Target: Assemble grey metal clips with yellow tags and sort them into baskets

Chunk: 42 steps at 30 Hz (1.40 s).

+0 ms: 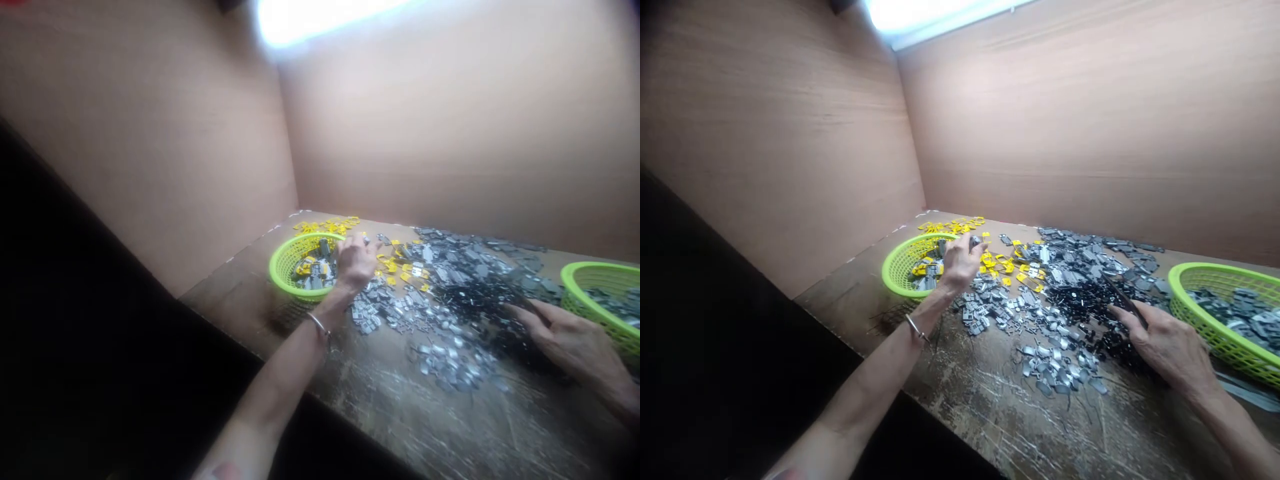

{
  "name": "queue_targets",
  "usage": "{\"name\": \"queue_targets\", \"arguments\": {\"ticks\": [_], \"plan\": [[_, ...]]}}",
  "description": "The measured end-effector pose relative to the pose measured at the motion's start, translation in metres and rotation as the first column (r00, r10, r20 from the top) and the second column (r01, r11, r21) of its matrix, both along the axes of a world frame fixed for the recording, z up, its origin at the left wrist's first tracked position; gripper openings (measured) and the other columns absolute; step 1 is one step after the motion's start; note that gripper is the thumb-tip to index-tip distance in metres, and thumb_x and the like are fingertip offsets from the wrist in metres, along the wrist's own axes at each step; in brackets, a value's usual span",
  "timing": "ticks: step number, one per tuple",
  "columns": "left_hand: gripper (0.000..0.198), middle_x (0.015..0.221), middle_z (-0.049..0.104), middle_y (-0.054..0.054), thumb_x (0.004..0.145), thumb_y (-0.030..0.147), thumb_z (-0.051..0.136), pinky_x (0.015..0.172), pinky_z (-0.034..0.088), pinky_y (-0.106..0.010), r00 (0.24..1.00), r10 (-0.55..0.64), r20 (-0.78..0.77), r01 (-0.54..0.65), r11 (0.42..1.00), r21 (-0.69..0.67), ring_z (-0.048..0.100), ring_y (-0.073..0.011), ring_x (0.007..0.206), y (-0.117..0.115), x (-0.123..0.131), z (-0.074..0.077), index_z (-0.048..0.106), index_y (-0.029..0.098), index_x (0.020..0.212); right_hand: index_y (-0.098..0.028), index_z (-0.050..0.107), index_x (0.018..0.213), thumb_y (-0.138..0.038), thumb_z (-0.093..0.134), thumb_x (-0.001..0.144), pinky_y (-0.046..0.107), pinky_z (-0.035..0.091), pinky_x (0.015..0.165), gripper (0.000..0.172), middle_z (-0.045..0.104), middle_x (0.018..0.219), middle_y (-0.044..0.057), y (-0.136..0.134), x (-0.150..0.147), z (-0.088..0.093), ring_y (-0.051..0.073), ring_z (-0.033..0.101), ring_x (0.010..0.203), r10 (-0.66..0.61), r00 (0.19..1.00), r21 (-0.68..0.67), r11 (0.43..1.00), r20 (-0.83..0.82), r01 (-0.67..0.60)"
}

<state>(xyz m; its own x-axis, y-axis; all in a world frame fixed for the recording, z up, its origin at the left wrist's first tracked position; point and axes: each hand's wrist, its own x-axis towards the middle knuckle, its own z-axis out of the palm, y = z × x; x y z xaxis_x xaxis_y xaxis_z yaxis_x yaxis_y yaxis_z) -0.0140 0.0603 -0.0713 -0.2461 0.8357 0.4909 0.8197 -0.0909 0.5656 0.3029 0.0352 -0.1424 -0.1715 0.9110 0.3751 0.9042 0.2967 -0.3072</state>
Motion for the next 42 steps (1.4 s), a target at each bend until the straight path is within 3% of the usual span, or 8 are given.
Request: {"name": "queue_targets", "arguments": {"ticks": [3, 6, 10, 14, 19, 29, 37, 42], "plan": [[0.033, 0.081, 0.056, -0.012, 0.069, 0.043, 0.043, 0.065, 0.035, -0.034, 0.994, 0.025, -0.105, -0.028, 0.999, -0.023, 0.048, -0.0229, 0.079, -0.012, -0.023, 0.012, 0.051, 0.013, 0.082, -0.02, 0.052, 0.071, -0.044, 0.032, 0.075, 0.033, 0.031, 0.051, 0.031, 0.054, 0.067, 0.01, 0.002, 0.003, -0.009, 0.029, 0.052, 0.065, -0.256, 0.941, 0.126, 0.964, 0.22, 0.233], [0.024, 0.091, 0.054, -0.011, 0.075, 0.031, 0.039, 0.076, 0.035, -0.035, 0.972, -0.049, -0.23, 0.098, 0.973, 0.209, 0.047, -0.0201, 0.089, -0.046, -0.033, 0.006, 0.05, 0.013, 0.088, -0.015, 0.052, 0.07, -0.043, 0.032, 0.077, 0.028, 0.029, 0.053, 0.035, 0.053, 0.071, 0.012, 0.001, 0.001, -0.011, 0.023, 0.05, 0.069, -0.336, 0.854, 0.198, 0.94, 0.397, 0.278], [0.019, 0.093, 0.056, -0.008, 0.073, 0.018, 0.043, 0.086, 0.034, -0.035, 0.828, -0.316, -0.464, 0.428, 0.89, 0.158, 0.044, -0.0188, 0.097, -0.102, -0.049, -0.035, 0.051, 0.014, 0.09, -0.013, 0.053, 0.072, -0.046, 0.03, 0.077, 0.024, 0.027, 0.049, 0.04, 0.051, 0.075, 0.011, 0.001, 0.003, -0.012, 0.02, 0.047, 0.071, -0.379, 0.819, 0.143, 0.925, 0.432, 0.353], [0.024, 0.101, 0.052, -0.012, 0.071, 0.017, 0.045, 0.088, 0.033, -0.04, 0.73, -0.31, -0.609, 0.42, 0.907, 0.041, 0.036, -0.0243, 0.108, -0.131, -0.064, -0.08, 0.051, 0.011, 0.094, -0.011, 0.054, 0.074, -0.045, 0.028, 0.078, 0.025, 0.03, 0.052, 0.043, 0.051, 0.078, 0.012, -0.001, 0.006, -0.013, 0.021, 0.047, 0.075, -0.403, 0.823, 0.106, 0.913, 0.4, 0.395], [0.025, 0.104, 0.051, -0.01, 0.074, 0.022, 0.042, 0.086, 0.035, -0.041, 0.679, -0.412, -0.607, 0.444, 0.89, -0.108, 0.039, -0.0229, 0.105, -0.131, -0.065, -0.102, 0.051, 0.013, 0.095, -0.008, 0.054, 0.078, -0.044, 0.029, 0.078, 0.029, 0.034, 0.057, 0.044, 0.05, 0.083, 0.015, -0.002, 0.008, -0.013, 0.023, 0.047, 0.078, -0.411, 0.846, 0.039, 0.905, 0.34, 0.424], [0.027, 0.104, 0.053, -0.009, 0.074, 0.026, 0.041, 0.087, 0.036, -0.038, 0.772, -0.421, -0.476, 0.408, 0.903, -0.138, 0.043, -0.0197, 0.102, -0.131, -0.063, -0.1, 0.053, 0.015, 0.095, -0.004, 0.055, 0.082, -0.041, 0.028, 0.079, 0.036, 0.036, 0.06, 0.046, 0.051, 0.085, 0.021, 0.0, 0.013, -0.015, 0.029, 0.048, 0.081, -0.393, 0.874, -0.014, 0.91, 0.285, 0.414], [0.025, 0.103, 0.052, -0.009, 0.074, 0.024, 0.04, 0.086, 0.036, -0.039, 0.76, -0.435, -0.483, 0.428, 0.894, -0.132, 0.044, -0.0193, 0.101, -0.133, -0.065, -0.101, 0.052, 0.016, 0.094, -0.002, 0.056, 0.083, -0.041, 0.028, 0.078, 0.036, 0.037, 0.058, 0.048, 0.051, 0.085, 0.021, 0.005, 0.016, -0.017, 0.03, 0.049, 0.079, -0.39, 0.879, -0.007, 0.913, 0.273, 0.407], [0.021, 0.09, 0.055, -0.008, 0.076, 0.018, 0.035, 0.078, 0.039, -0.034, 0.737, -0.421, -0.529, 0.426, 0.897, -0.119, 0.046, -0.0171, 0.089, -0.123, -0.033, -0.08, 0.053, 0.014, 0.087, -0.003, 0.058, 0.083, -0.042, 0.03, 0.078, 0.035, 0.037, 0.059, 0.048, 0.051, 0.086, 0.02, 0.009, 0.015, -0.021, 0.03, 0.049, 0.081, -0.377, 0.882, -0.037, 0.914, 0.284, 0.403]]}}
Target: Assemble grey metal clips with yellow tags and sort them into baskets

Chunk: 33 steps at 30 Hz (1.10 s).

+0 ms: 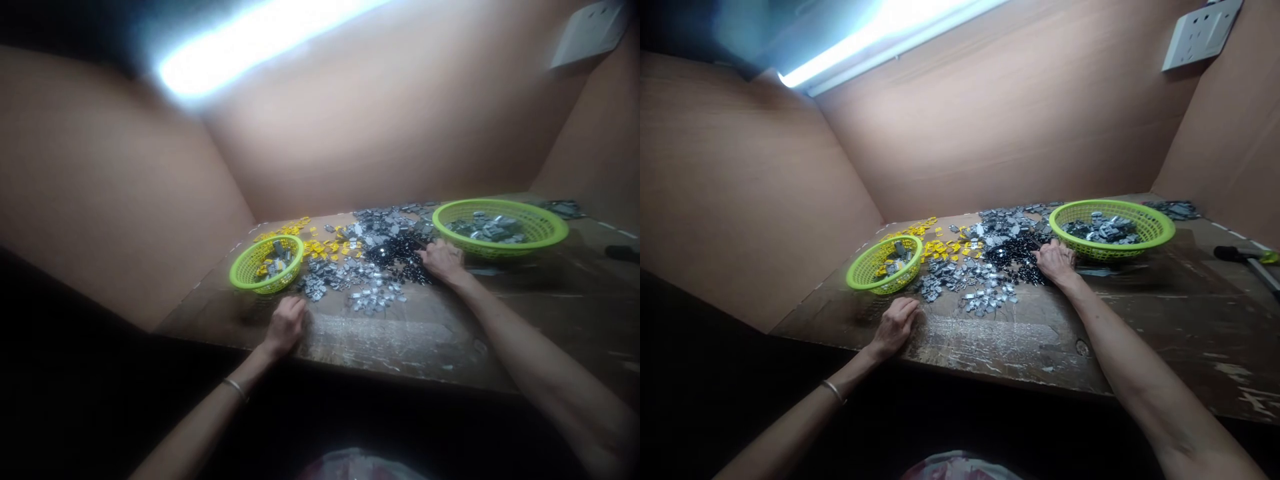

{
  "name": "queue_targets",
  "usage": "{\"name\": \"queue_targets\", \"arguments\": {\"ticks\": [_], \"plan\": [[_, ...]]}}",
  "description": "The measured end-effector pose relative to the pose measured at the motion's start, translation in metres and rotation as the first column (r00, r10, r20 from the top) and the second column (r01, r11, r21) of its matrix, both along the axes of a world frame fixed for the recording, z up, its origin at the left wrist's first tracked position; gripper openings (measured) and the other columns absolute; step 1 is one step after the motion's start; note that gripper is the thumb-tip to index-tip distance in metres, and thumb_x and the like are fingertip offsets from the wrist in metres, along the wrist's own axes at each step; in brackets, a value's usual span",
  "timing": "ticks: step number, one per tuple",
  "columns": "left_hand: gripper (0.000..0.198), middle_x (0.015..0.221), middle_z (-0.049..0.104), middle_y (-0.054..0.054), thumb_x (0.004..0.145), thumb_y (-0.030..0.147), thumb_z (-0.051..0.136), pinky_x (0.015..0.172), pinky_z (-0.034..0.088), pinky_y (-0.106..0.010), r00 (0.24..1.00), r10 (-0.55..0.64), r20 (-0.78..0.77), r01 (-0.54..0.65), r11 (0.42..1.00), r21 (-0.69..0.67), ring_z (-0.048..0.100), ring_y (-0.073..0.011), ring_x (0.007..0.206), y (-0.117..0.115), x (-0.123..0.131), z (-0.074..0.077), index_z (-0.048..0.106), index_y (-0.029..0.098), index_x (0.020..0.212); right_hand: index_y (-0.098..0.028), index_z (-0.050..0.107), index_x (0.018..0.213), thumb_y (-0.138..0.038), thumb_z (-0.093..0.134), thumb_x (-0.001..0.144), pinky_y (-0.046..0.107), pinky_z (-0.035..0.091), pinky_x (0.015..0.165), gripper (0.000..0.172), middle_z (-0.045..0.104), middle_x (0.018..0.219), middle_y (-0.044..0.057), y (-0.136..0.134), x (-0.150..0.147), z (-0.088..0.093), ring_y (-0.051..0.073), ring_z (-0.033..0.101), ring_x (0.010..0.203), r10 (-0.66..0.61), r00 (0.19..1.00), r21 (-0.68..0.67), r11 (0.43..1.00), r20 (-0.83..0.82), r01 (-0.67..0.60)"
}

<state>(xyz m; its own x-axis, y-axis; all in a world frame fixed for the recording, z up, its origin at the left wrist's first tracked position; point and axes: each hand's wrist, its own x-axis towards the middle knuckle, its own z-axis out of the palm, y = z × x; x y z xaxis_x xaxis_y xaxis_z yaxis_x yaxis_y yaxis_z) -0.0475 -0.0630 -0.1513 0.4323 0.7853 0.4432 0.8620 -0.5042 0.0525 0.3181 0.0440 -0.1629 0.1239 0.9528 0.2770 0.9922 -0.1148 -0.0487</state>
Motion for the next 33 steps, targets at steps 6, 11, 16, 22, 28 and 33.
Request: {"name": "queue_targets", "arguments": {"ticks": [6, 11, 16, 22, 28, 33], "plan": [[0.038, 0.093, 0.051, -0.007, 0.067, 0.002, 0.034, 0.077, 0.035, -0.03, 0.971, -0.204, -0.122, 0.195, 0.978, -0.077, 0.039, -0.0168, 0.092, 0.089, 0.088, 0.041, 0.049, 0.016, 0.099, -0.006, 0.06, 0.078, -0.042, 0.029, 0.078, 0.033, 0.036, 0.057, 0.048, 0.053, 0.081, 0.019, 0.001, -0.001, 0.003, 0.028, 0.05, 0.079, 0.015, 1.0, 0.0, 1.0, 0.025, -0.015], [0.038, 0.092, 0.048, -0.007, 0.059, 0.004, 0.041, 0.077, 0.032, -0.034, 0.924, -0.314, -0.22, 0.252, 0.929, -0.27, 0.036, -0.0198, 0.093, 0.144, 0.117, 0.029, 0.054, 0.02, 0.091, -0.009, 0.06, 0.073, -0.046, 0.023, 0.079, 0.031, 0.034, 0.057, 0.053, 0.053, 0.077, 0.017, 0.0, -0.003, 0.005, 0.026, 0.049, 0.078, 0.028, 0.998, 0.001, 1.0, 0.064, -0.028], [0.023, 0.086, 0.049, -0.007, 0.065, 0.006, 0.039, 0.078, 0.03, -0.034, 0.94, -0.334, -0.072, 0.297, 0.904, -0.308, 0.038, -0.0181, 0.088, 0.153, 0.113, 0.01, 0.056, 0.017, 0.077, -0.01, 0.058, 0.072, -0.045, 0.024, 0.078, 0.031, 0.03, 0.06, 0.049, 0.053, 0.076, 0.015, -0.006, -0.013, 0.01, 0.024, 0.045, 0.076, 0.017, 0.992, 0.109, 0.994, 0.122, -0.031], [0.017, 0.065, 0.05, -0.005, 0.072, 0.011, 0.035, 0.066, 0.032, -0.029, 0.963, -0.151, 0.223, 0.193, 0.964, -0.182, 0.041, -0.0145, 0.067, 0.146, 0.111, 0.018, 0.052, 0.013, 0.068, -0.014, 0.055, 0.09, -0.036, 0.035, 0.077, 0.027, 0.032, 0.065, 0.033, 0.055, 0.082, 0.009, -0.015, -0.032, 0.032, 0.019, 0.046, 0.077, 0.167, 0.979, 0.197, 0.97, -0.119, -0.141], [0.012, 0.059, 0.048, 0.001, 0.069, 0.021, 0.042, 0.054, 0.032, -0.02, 0.658, 0.061, 0.75, 0.364, 0.847, -0.387, 0.042, -0.0089, 0.058, 0.112, 0.126, 0.021, 0.049, 0.014, 0.062, -0.018, 0.059, 0.072, -0.036, 0.039, 0.075, 0.022, 0.036, 0.058, 0.028, 0.059, 0.071, 0.002, -0.024, -0.083, 0.068, 0.013, 0.051, 0.064, 0.362, 0.716, 0.061, 0.91, -0.598, -0.409], [0.018, 0.054, 0.044, 0.003, 0.066, 0.031, 0.048, 0.044, 0.03, -0.018, 0.364, 0.327, 0.872, 0.561, 0.671, -0.485, 0.039, -0.0053, 0.047, 0.099, 0.131, 0.019, 0.048, 0.013, 0.064, -0.015, 0.052, 0.054, -0.039, 0.043, 0.071, 0.02, 0.029, 0.042, 0.031, 0.046, 0.046, -0.003, -0.024, -0.105, 0.078, 0.008, 0.039, 0.043, 0.213, 0.581, -0.003, 0.937, -0.785, -0.348]]}}
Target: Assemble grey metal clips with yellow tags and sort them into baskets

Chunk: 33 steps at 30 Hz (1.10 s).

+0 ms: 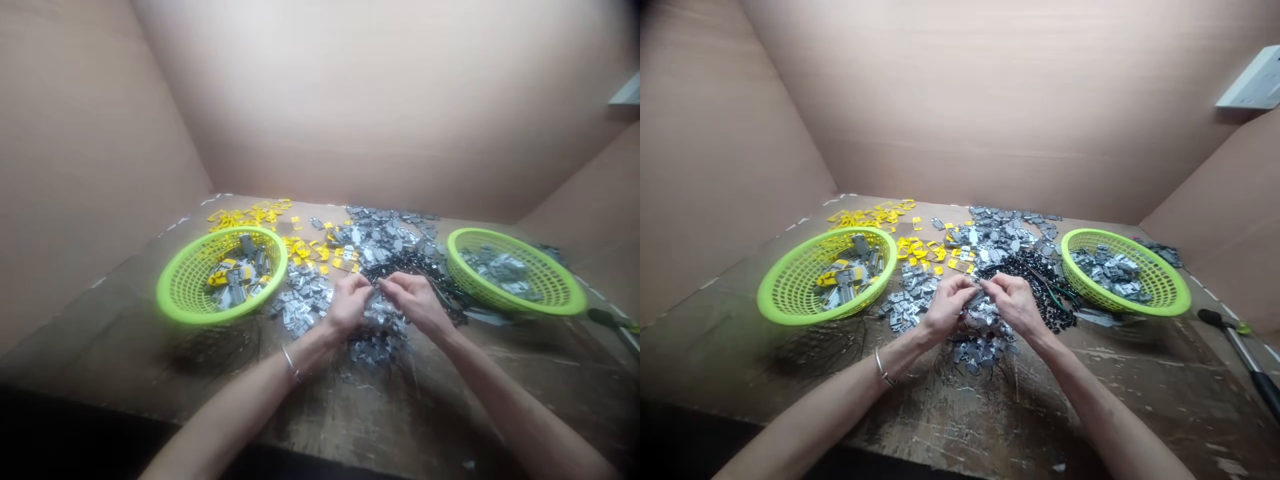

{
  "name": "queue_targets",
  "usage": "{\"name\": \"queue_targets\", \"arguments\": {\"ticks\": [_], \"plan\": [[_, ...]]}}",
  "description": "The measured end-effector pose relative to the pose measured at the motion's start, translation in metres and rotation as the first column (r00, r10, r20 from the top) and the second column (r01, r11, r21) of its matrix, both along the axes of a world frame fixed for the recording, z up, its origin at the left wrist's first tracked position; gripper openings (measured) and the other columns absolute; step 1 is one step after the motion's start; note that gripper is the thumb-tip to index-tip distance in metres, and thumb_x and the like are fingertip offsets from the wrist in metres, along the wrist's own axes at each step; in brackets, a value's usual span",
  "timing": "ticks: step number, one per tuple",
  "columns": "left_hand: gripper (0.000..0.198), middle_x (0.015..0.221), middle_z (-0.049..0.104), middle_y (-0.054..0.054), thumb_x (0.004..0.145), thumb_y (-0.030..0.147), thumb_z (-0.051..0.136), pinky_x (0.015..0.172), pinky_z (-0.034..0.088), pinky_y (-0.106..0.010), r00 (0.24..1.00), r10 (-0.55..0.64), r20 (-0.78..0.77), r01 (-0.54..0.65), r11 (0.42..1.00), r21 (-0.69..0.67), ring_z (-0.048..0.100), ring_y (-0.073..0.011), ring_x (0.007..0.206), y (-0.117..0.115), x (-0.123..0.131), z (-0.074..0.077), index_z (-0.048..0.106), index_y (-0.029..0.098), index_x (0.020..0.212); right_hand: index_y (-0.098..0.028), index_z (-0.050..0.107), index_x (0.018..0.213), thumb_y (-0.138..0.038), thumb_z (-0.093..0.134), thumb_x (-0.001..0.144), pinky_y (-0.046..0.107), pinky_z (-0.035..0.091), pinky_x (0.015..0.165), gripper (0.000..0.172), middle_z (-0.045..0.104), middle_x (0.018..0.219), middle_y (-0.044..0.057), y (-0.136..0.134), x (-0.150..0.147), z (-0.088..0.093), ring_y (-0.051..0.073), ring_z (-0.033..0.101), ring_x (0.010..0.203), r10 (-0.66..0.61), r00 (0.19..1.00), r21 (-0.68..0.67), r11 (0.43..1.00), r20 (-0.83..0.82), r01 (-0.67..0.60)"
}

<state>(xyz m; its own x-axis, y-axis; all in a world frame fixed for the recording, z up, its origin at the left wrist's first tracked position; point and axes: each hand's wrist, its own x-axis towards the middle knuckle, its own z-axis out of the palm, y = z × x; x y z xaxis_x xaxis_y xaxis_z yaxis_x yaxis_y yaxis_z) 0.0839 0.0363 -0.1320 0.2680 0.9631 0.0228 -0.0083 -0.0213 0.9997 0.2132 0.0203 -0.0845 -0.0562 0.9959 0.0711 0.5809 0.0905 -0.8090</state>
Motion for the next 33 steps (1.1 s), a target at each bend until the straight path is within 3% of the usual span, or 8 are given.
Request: {"name": "queue_targets", "arguments": {"ticks": [4, 8, 12, 17, 21, 26, 30, 33], "plan": [[0.025, 0.048, 0.042, 0.004, 0.063, 0.037, 0.052, 0.036, 0.024, -0.016, 0.974, -0.1, 0.202, 0.141, 0.969, -0.204, 0.033, -0.0028, 0.035, -0.001, -0.002, 0.0, 0.047, 0.012, 0.065, -0.014, 0.045, 0.05, -0.042, 0.051, 0.065, 0.018, 0.023, 0.035, 0.032, 0.039, 0.042, -0.005, 0.005, 0.002, -0.008, 0.004, 0.032, 0.037, -0.048, 0.926, -0.203, 0.979, -0.375, -0.032], [0.022, 0.05, 0.044, 0.003, 0.061, 0.031, 0.056, 0.037, 0.025, -0.016, 0.94, -0.09, 0.328, 0.159, 0.969, -0.19, 0.035, -0.0023, 0.038, -0.006, -0.005, 0.002, 0.049, 0.011, 0.065, -0.014, 0.044, 0.058, -0.035, 0.06, 0.061, 0.013, 0.017, 0.032, 0.027, 0.041, 0.047, -0.004, 0.008, 0.006, -0.024, 0.003, 0.033, 0.037, -0.149, 0.655, -0.436, 0.848, -0.741, -0.3], [0.017, 0.051, 0.049, 0.001, 0.06, 0.025, 0.057, 0.038, 0.024, -0.015, 0.91, -0.118, 0.398, 0.203, 0.963, -0.178, 0.035, -0.0021, 0.039, -0.013, -0.008, 0.008, 0.049, 0.01, 0.062, -0.014, 0.044, 0.064, -0.022, 0.06, 0.064, 0.009, 0.016, 0.03, 0.018, 0.04, 0.048, -0.005, 0.003, 0.005, -0.035, 0.001, 0.032, 0.037, -0.228, 0.474, -0.467, 0.742, -0.851, -0.481], [0.016, 0.056, 0.053, -0.001, 0.062, 0.024, 0.055, 0.04, 0.03, -0.016, 0.888, -0.123, 0.442, 0.219, 0.96, -0.173, 0.043, -0.0045, 0.043, -0.02, -0.007, 0.017, 0.05, 0.011, 0.069, -0.016, 0.045, 0.068, -0.02, 0.057, 0.066, 0.007, 0.017, 0.027, 0.013, 0.034, 0.044, -0.008, -0.004, -0.002, -0.04, 0.0, 0.027, 0.035, -0.292, 0.412, -0.482, 0.721, -0.863, -0.499], [0.027, 0.058, 0.051, 0.001, 0.063, 0.024, 0.054, 0.039, 0.03, -0.015, 0.902, -0.038, 0.431, 0.127, 0.975, -0.18, 0.04, -0.0026, 0.042, -0.021, -0.004, 0.018, 0.051, 0.013, 0.087, -0.016, 0.044, 0.065, -0.021, 0.06, 0.062, 0.008, 0.016, 0.026, 0.016, 0.029, 0.041, -0.01, 0.002, -0.013, -0.043, 0.0, 0.022, 0.032, -0.324, 0.469, -0.525, 0.75, -0.822, -0.402], [0.021, 0.053, 0.049, 0.002, 0.063, 0.027, 0.052, 0.037, 0.029, -0.014, 0.932, 0.127, 0.34, -0.068, 0.981, -0.181, 0.04, -0.0031, 0.041, -0.01, -0.008, 0.006, 0.055, 0.012, 0.077, -0.015, 0.045, 0.058, -0.034, 0.06, 0.06, 0.011, 0.017, 0.028, 0.024, 0.037, 0.043, -0.007, 0.018, -0.02, -0.034, 0.001, 0.027, 0.033, -0.2, 0.704, -0.485, 0.844, -0.681, -0.229], [0.017, 0.05, 0.047, 0.003, 0.06, 0.026, 0.055, 0.032, 0.024, -0.013, 0.907, 0.299, 0.297, -0.243, 0.947, -0.211, 0.042, -0.0038, 0.04, 0.009, -0.018, -0.003, 0.052, 0.012, 0.07, -0.014, 0.055, 0.064, -0.04, 0.053, 0.065, 0.017, 0.031, 0.038, 0.026, 0.051, 0.054, -0.001, 0.027, -0.005, -0.006, 0.004, 0.039, 0.041, -0.066, 0.954, -0.234, 0.972, -0.291, -0.005], [0.015, 0.048, 0.045, 0.004, 0.058, 0.024, 0.055, 0.029, 0.021, -0.013, 0.889, 0.375, 0.263, -0.317, 0.918, -0.239, 0.041, -0.0036, 0.037, 0.017, -0.023, -0.006, 0.05, 0.012, 0.065, -0.014, 0.059, 0.069, -0.037, 0.051, 0.067, 0.022, 0.038, 0.05, 0.024, 0.057, 0.062, 0.002, 0.031, 0.014, 0.002, 0.01, 0.048, 0.053, -0.082, 0.996, -0.042, 0.996, 0.045, 0.084]]}}
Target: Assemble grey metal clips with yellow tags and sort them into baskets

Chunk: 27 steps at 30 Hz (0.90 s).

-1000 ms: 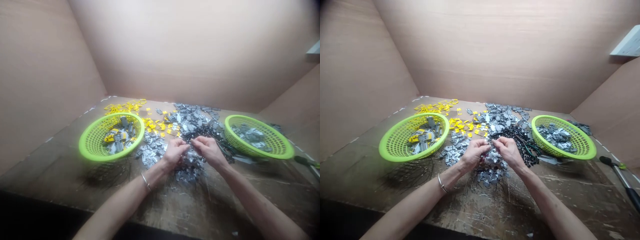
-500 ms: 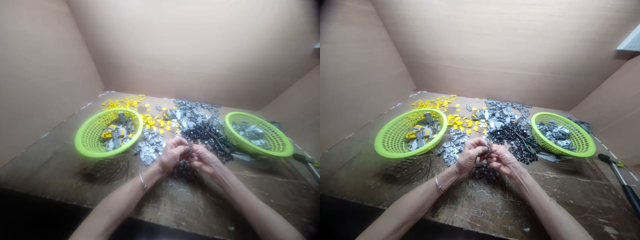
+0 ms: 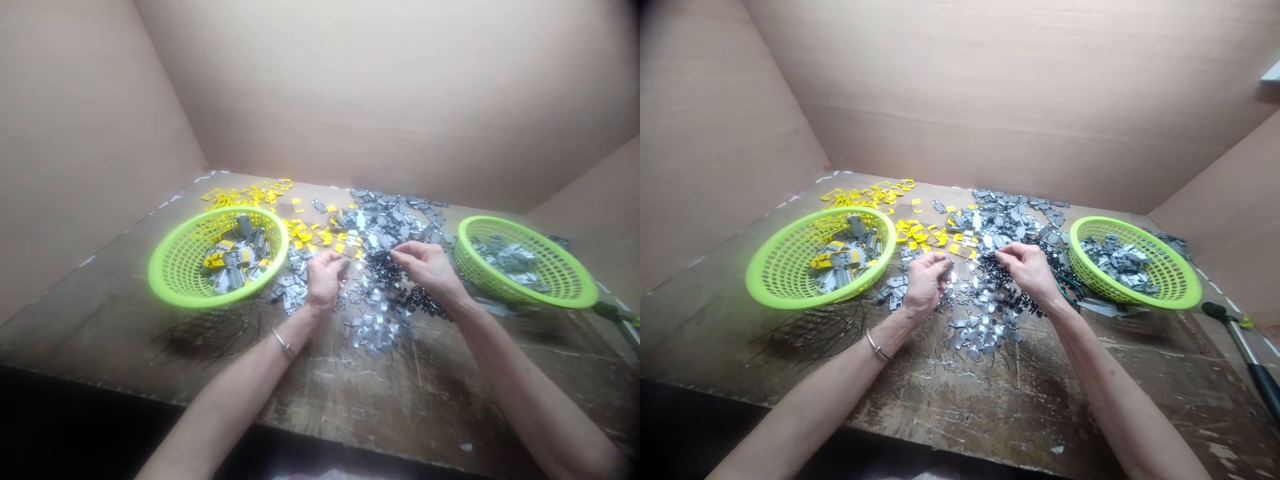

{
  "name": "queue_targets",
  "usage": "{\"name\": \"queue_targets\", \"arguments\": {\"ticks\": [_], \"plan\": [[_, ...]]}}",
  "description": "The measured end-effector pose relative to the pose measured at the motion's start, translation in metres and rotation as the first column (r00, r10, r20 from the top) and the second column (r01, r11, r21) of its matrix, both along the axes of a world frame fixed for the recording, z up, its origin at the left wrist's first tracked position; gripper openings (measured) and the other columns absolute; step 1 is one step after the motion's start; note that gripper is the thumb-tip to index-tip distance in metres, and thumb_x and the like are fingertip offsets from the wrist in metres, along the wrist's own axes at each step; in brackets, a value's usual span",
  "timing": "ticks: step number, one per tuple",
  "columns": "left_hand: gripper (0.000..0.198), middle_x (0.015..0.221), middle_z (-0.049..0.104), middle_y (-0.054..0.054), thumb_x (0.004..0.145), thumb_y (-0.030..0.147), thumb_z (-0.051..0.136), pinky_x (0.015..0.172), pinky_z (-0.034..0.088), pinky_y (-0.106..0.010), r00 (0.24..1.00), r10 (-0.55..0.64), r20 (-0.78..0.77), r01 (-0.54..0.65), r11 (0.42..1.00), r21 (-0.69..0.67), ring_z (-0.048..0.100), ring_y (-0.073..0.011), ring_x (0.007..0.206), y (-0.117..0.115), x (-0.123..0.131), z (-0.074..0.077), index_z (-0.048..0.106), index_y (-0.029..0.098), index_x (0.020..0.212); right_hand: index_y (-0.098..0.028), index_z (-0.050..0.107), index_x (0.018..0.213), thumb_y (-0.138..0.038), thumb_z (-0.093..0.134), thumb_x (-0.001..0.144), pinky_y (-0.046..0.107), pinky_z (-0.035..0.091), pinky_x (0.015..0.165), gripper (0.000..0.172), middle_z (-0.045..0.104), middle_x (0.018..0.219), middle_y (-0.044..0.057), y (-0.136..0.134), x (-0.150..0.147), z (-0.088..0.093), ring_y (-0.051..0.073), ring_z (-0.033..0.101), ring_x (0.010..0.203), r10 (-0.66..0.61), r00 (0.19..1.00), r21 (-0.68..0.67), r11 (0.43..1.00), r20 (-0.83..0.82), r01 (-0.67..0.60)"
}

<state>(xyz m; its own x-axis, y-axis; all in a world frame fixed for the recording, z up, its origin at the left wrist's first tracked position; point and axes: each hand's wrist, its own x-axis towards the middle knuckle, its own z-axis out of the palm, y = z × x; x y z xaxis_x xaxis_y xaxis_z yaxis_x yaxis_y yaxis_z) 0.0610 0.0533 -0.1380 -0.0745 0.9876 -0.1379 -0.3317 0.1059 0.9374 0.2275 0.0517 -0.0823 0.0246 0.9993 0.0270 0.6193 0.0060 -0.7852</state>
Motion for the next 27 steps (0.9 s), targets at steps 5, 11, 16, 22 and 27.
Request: {"name": "queue_targets", "arguments": {"ticks": [5, 11, 16, 22, 27], "plan": [[0.011, 0.045, 0.044, 0.005, 0.056, 0.019, 0.055, 0.031, 0.025, -0.013, 0.999, -0.027, -0.028, 0.026, 0.999, -0.041, 0.04, -0.0029, 0.035, -0.002, 0.003, -0.001, 0.048, 0.012, 0.059, -0.017, 0.062, 0.077, -0.032, 0.048, 0.07, 0.025, 0.038, 0.062, 0.022, 0.06, 0.074, 0.003, -0.002, 0.02, -0.026, 0.014, 0.052, 0.067, 0.15, 0.931, 0.04, 0.984, 0.334, -0.173], [0.011, 0.045, 0.045, 0.005, 0.061, 0.023, 0.05, 0.029, 0.022, -0.012, 0.991, -0.089, -0.1, 0.081, 0.993, -0.081, 0.036, -0.0017, 0.031, -0.007, 0.005, -0.001, 0.048, 0.013, 0.066, -0.021, 0.062, 0.072, -0.034, 0.045, 0.072, 0.022, 0.033, 0.058, 0.022, 0.057, 0.073, 0.002, -0.011, 0.011, -0.049, 0.012, 0.05, 0.066, 0.223, 0.792, -0.004, 0.963, 0.569, -0.269], [0.02, 0.048, 0.047, 0.003, 0.065, 0.029, 0.048, 0.028, 0.023, -0.012, 0.974, -0.192, -0.122, 0.187, 0.981, -0.05, 0.037, -0.0021, 0.031, -0.01, 0.007, -0.005, 0.049, 0.014, 0.077, -0.02, 0.061, 0.068, -0.033, 0.04, 0.075, 0.022, 0.026, 0.052, 0.026, 0.053, 0.069, 0.002, -0.016, -0.001, -0.051, 0.012, 0.046, 0.065, 0.126, 0.665, 0.054, 0.969, 0.736, -0.242], [0.027, 0.052, 0.049, 0.002, 0.066, 0.031, 0.047, 0.027, 0.024, -0.011, 0.965, -0.249, -0.076, 0.246, 0.968, -0.055, 0.043, -0.0047, 0.035, -0.012, 0.008, -0.003, 0.046, 0.015, 0.087, -0.016, 0.056, 0.056, -0.02, 0.039, 0.074, 0.026, 0.019, 0.048, 0.024, 0.052, 0.067, 0.005, -0.018, -0.01, -0.057, 0.015, 0.041, 0.063, 0.026, 0.496, 0.16, 0.931, 0.868, -0.329], [0.034, 0.055, 0.05, 0.001, 0.064, 0.032, 0.051, 0.026, 0.025, -0.012, 0.96, -0.281, -0.021, 0.279, 0.959, -0.045, 0.045, -0.0067, 0.036, -0.012, 0.008, -0.003, 0.041, 0.015, 0.092, -0.014, 0.053, 0.06, -0.018, 0.041, 0.073, 0.027, 0.027, 0.056, 0.018, 0.053, 0.063, 0.006, -0.017, -0.005, -0.061, 0.016, 0.042, 0.062, -0.029, 0.547, 0.269, 0.892, 0.836, -0.364]]}}
